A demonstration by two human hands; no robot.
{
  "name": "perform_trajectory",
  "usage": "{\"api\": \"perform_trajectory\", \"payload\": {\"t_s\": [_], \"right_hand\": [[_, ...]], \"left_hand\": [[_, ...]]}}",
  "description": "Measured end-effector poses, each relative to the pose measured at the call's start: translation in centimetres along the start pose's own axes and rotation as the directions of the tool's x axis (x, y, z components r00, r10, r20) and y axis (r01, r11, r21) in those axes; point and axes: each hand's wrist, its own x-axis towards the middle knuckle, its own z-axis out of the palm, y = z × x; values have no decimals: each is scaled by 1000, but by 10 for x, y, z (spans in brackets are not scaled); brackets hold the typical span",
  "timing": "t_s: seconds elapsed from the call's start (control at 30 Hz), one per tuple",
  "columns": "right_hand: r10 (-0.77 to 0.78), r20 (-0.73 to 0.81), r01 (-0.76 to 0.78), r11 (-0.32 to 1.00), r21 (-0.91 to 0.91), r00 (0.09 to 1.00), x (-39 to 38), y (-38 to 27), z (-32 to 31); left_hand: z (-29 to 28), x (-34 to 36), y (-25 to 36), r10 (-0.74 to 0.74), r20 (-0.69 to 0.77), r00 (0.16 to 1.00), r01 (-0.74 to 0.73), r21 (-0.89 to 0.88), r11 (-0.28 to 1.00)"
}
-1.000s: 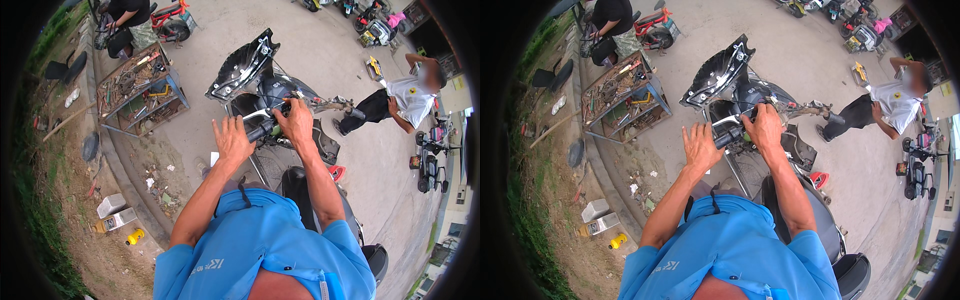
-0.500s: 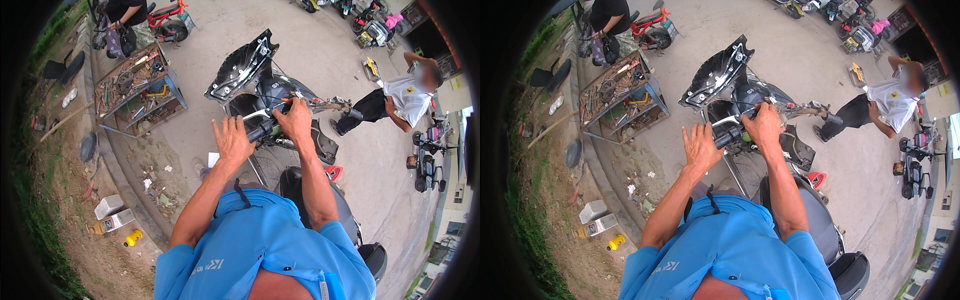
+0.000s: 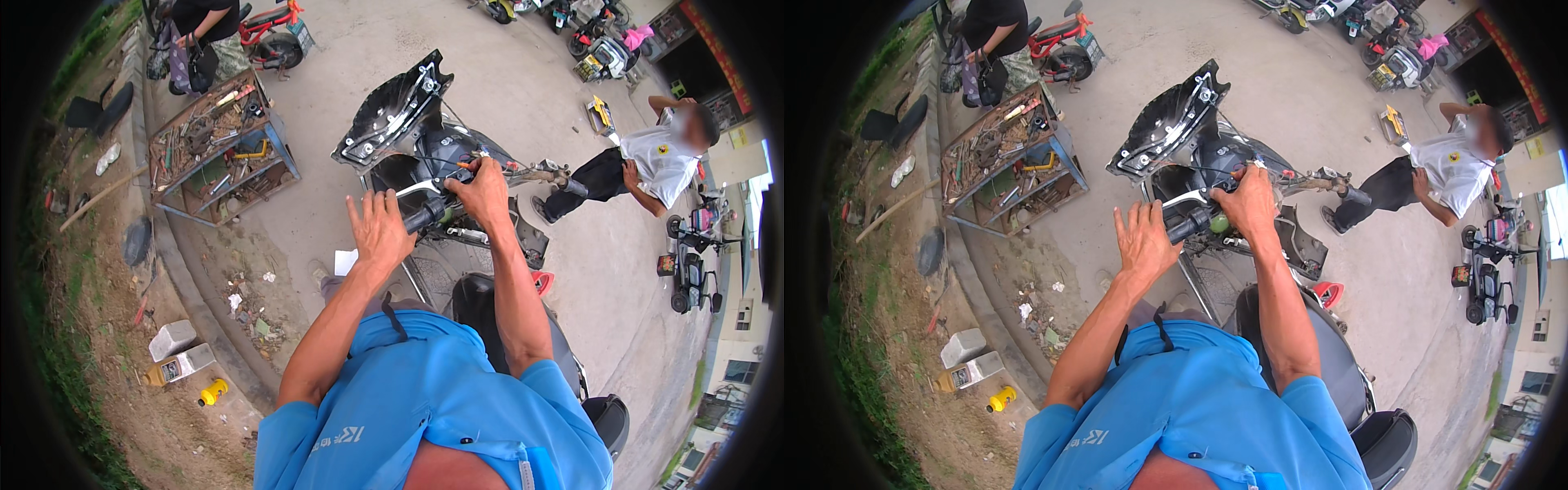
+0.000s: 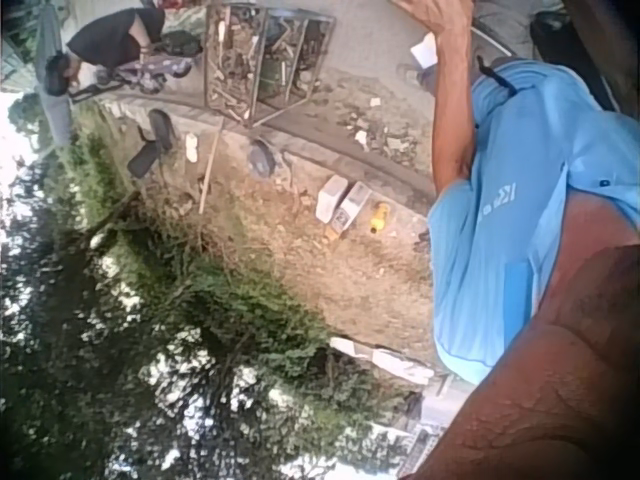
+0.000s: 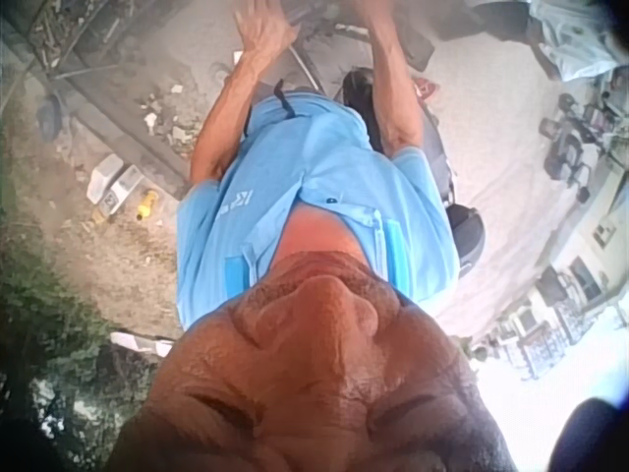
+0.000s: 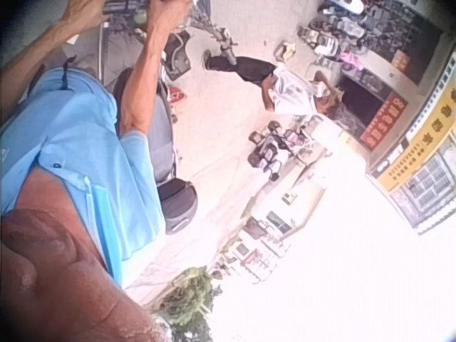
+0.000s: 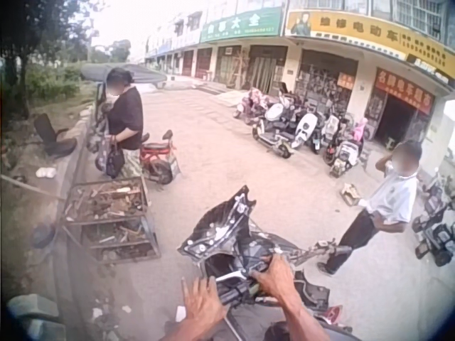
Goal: The person uses a socket wrench to tighten bolts on a motorcycle wheel, then works on the wiring and handlebars by hand.
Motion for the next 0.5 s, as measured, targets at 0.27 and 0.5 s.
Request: {"api": "perform_trajectory", "payload": {"t_s": [0.27,0.5], "right_hand": [[37,36,-48,927,372,999,16,18,6],[152,197,-242,765,597,969,29,25,-16]], "left_hand": [[2,0,0,2,7,1000,-2,15,1000],[1,1,1,-21,34,999,20,32,999]]}}
